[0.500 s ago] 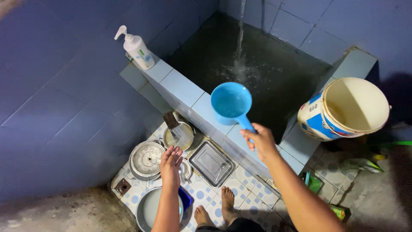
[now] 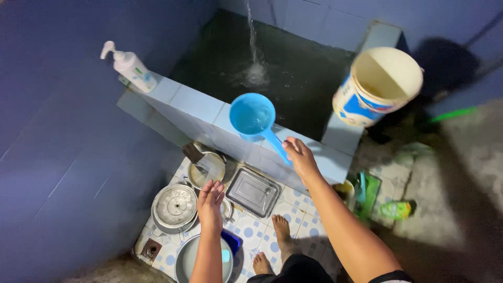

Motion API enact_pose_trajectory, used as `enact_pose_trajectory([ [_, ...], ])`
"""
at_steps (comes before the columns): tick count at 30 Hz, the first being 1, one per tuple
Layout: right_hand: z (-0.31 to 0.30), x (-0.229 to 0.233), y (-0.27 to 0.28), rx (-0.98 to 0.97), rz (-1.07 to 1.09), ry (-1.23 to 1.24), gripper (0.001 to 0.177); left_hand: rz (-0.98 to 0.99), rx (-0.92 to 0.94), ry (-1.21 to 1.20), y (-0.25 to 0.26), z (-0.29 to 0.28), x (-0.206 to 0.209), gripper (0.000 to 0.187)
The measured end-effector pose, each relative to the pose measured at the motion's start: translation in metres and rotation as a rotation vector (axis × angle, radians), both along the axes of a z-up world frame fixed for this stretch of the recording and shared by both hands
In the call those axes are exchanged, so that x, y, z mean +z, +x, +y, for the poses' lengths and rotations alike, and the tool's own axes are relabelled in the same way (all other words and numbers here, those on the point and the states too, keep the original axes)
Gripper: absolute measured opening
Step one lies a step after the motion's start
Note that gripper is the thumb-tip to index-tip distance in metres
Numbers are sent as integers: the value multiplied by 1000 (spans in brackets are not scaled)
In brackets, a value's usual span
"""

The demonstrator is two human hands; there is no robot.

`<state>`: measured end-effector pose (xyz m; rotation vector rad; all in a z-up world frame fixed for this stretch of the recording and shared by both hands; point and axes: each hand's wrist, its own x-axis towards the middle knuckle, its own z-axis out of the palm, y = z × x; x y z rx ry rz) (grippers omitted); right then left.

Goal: Washing metal trays and kitchen utensils using a sponge, dish soap, and a water dipper on the floor of a tiled room.

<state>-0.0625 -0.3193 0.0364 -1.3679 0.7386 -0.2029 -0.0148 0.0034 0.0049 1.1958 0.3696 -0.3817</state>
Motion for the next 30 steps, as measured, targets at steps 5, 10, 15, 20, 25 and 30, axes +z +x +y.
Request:
enact_pose_trajectory([
  [5, 9, -25, -65, -131, 14, 42, 62, -36, -123, -44, -17, -2, 6, 42],
  [10, 22, -46, -134, -191, -29, 46, 66, -35, -245, -48, -37, -8, -4, 41],
  [15, 22, -31, -203, -306, 6, 65, 61, -11, -375, -56, -66, -23, -5, 42],
  [20, 7, -35, -265, -478, 35, 90, 60, -1, -456, 0, -91, -42, 5, 42],
  [25, -19, -27, -308, -593, 79, 144, 56, 17, -490, 16, -107, -60, 4, 43],
  [30, -40, -48, -345, -688, 39, 118, 51, 5, -502, 35, -126, -79, -3, 42],
])
